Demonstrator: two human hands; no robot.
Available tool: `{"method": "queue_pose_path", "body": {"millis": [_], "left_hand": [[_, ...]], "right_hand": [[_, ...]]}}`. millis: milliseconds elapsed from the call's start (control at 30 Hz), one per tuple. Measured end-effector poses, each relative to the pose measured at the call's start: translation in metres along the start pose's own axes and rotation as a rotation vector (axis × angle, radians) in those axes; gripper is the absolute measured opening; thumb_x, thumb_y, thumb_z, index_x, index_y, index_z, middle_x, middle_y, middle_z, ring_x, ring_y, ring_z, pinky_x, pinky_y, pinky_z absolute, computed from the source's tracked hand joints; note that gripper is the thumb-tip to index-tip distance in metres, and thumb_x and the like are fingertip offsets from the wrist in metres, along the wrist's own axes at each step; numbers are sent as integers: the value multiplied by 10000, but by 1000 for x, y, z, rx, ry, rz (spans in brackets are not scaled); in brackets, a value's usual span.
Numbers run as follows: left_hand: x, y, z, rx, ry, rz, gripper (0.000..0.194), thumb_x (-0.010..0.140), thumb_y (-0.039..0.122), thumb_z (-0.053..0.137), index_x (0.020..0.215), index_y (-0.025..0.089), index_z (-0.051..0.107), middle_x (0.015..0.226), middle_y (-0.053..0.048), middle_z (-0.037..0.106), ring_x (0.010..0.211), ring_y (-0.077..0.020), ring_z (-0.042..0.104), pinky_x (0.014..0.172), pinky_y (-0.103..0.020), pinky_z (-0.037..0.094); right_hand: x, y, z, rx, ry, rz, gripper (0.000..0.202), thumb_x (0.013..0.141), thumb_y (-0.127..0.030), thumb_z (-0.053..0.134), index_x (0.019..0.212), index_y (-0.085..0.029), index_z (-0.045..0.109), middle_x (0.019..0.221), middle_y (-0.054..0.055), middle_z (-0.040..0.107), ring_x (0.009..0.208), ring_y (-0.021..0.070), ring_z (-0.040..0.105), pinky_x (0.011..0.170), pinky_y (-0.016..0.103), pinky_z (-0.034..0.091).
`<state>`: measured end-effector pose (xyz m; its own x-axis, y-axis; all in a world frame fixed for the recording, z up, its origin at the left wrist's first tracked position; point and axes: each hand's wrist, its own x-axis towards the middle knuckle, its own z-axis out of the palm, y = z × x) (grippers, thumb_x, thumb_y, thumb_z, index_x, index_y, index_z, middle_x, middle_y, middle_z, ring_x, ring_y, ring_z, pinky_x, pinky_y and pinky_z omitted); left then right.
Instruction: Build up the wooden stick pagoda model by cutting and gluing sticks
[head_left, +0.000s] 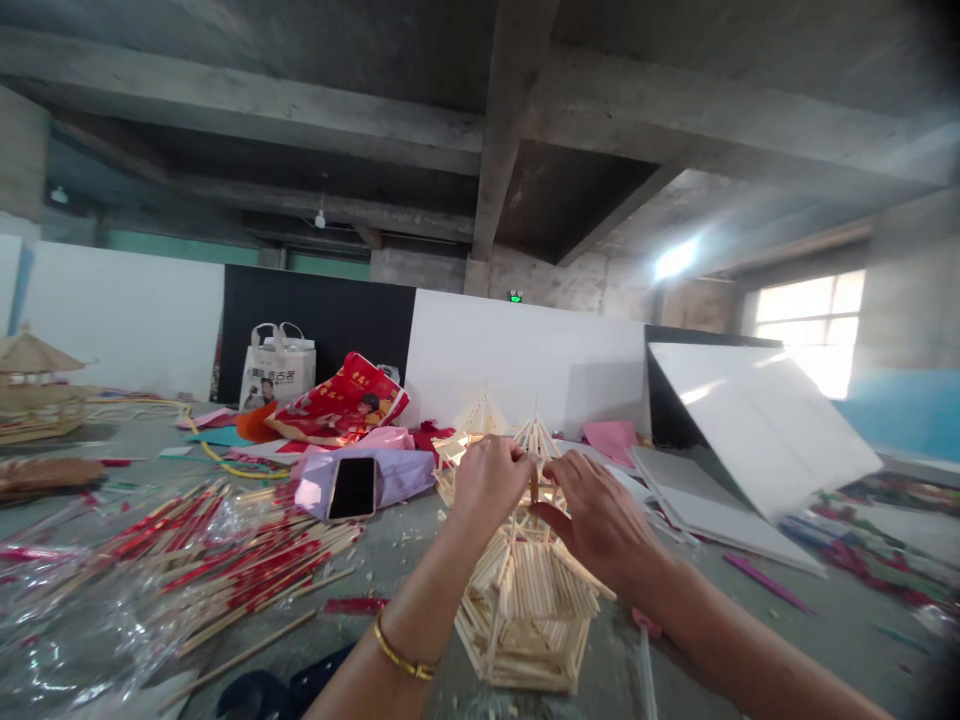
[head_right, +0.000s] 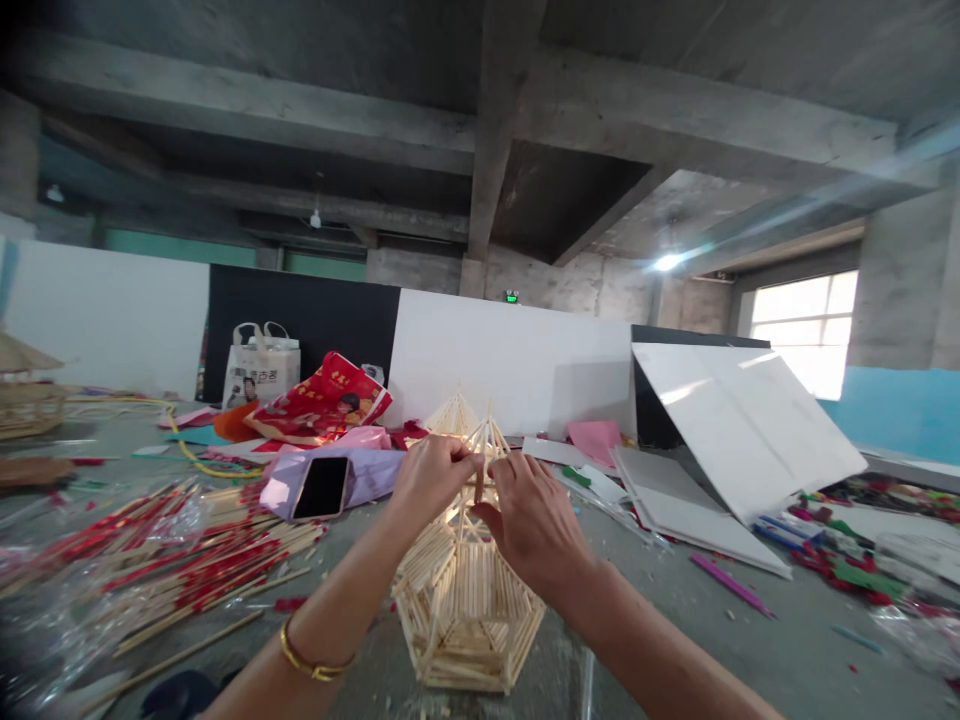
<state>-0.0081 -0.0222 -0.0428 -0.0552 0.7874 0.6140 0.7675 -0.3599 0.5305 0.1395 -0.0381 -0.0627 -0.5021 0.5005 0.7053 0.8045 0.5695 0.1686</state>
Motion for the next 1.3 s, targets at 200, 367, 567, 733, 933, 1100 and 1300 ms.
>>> {"method": "queue_pose_path", "body": {"millis": [200,367,567,733,933,1100,1300], "left_hand": [[-1,0,0,0,8,-13,240,716,335,502,607,188,656,564,-14,621,567,-125,526,505,-234,242],[-1,0,0,-26,9,-8,215,718,327,509,640,193,658,619,-16,639,610,-131,541,521,-226,258],[-2,2,-2,-39,-4,-19,193,717,329,531,647,193,648,636,-13,643,626,-132,546,538,-220,271],[-2,2,-2,-52,-20,-36,193,729,330,521,690,194,652,673,-15,650,645,-134,550,549,-213,285],[-1,-1,-2,-36,8,-9,203,729,325,500,658,191,635,615,4,609,594,-118,510,533,-207,268],[0,-2,-1,-17,-2,4,239,728,336,496,591,178,613,550,16,561,558,-107,470,518,-208,240],[0,-2,1,-16,-1,-1,234,733,329,491,608,183,625,551,19,553,555,-104,459,514,-206,230]], "right_hand": [[0,0,0,11,32,-20,139,796,-264,540,889,-183,476,848,44,511,772,197,481,671,319,383],[0,-2,-1,13,22,-12,121,801,-257,533,880,-182,479,839,47,509,768,201,479,673,331,381],[-1,-3,-2,22,9,1,155,795,-255,550,904,-184,466,872,46,507,794,213,476,688,350,380],[-1,-3,-3,40,32,18,167,793,-253,562,918,-194,468,889,41,511,808,214,480,699,358,392],[-6,-1,-3,68,46,32,201,763,-220,592,914,-199,460,894,41,514,823,222,486,708,372,409],[-7,-2,-2,67,48,31,215,770,-215,582,951,-198,466,917,46,514,844,223,486,730,379,417],[-5,-7,-1,54,50,17,178,791,-239,562,942,-197,478,902,45,522,834,222,482,722,382,420]]}}
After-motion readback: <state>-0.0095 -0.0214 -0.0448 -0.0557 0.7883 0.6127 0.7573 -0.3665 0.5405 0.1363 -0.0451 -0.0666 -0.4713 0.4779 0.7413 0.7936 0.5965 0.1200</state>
